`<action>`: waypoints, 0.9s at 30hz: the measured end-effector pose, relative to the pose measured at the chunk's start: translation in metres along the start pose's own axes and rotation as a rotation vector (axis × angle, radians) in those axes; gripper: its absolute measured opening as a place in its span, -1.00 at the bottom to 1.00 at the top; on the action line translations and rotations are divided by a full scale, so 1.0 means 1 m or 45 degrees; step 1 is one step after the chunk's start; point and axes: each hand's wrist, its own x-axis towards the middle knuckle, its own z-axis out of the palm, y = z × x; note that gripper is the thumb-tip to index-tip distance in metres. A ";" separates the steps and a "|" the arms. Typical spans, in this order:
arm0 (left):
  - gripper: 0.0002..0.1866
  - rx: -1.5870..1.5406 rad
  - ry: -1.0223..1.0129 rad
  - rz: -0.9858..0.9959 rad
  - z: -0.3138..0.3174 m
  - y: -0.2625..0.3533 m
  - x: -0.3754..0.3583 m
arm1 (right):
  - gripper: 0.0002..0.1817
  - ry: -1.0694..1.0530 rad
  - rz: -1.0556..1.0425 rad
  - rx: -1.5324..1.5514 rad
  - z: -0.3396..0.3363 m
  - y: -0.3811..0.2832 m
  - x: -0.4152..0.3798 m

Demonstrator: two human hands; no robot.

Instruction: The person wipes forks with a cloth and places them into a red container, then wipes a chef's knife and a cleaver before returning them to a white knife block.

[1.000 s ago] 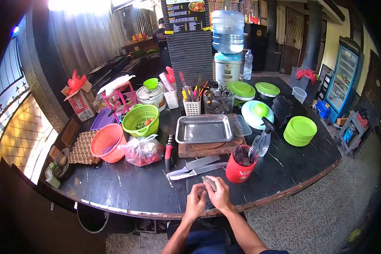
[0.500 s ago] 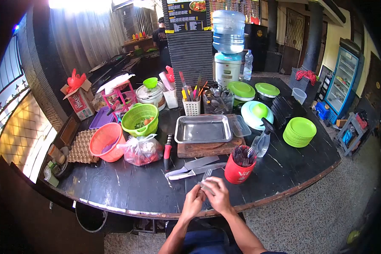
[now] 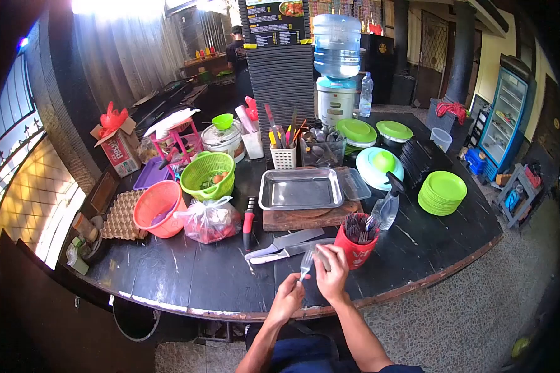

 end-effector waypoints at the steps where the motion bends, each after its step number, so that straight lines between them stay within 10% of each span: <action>1: -0.80 0.019 0.059 0.030 -0.003 -0.004 0.005 | -0.64 -0.040 -0.020 0.033 -0.001 -0.003 -0.004; 5: -0.82 -0.142 0.189 0.019 -0.003 -0.005 0.010 | -0.55 -0.434 -0.084 0.150 0.005 -0.009 -0.026; 16: -0.82 0.019 0.079 0.122 -0.014 -0.012 0.008 | -0.70 -0.051 0.020 -0.030 0.013 0.003 -0.011; 27: -0.81 0.578 0.048 0.407 -0.037 -0.037 0.021 | -0.78 -0.323 1.087 1.074 0.001 0.015 -0.009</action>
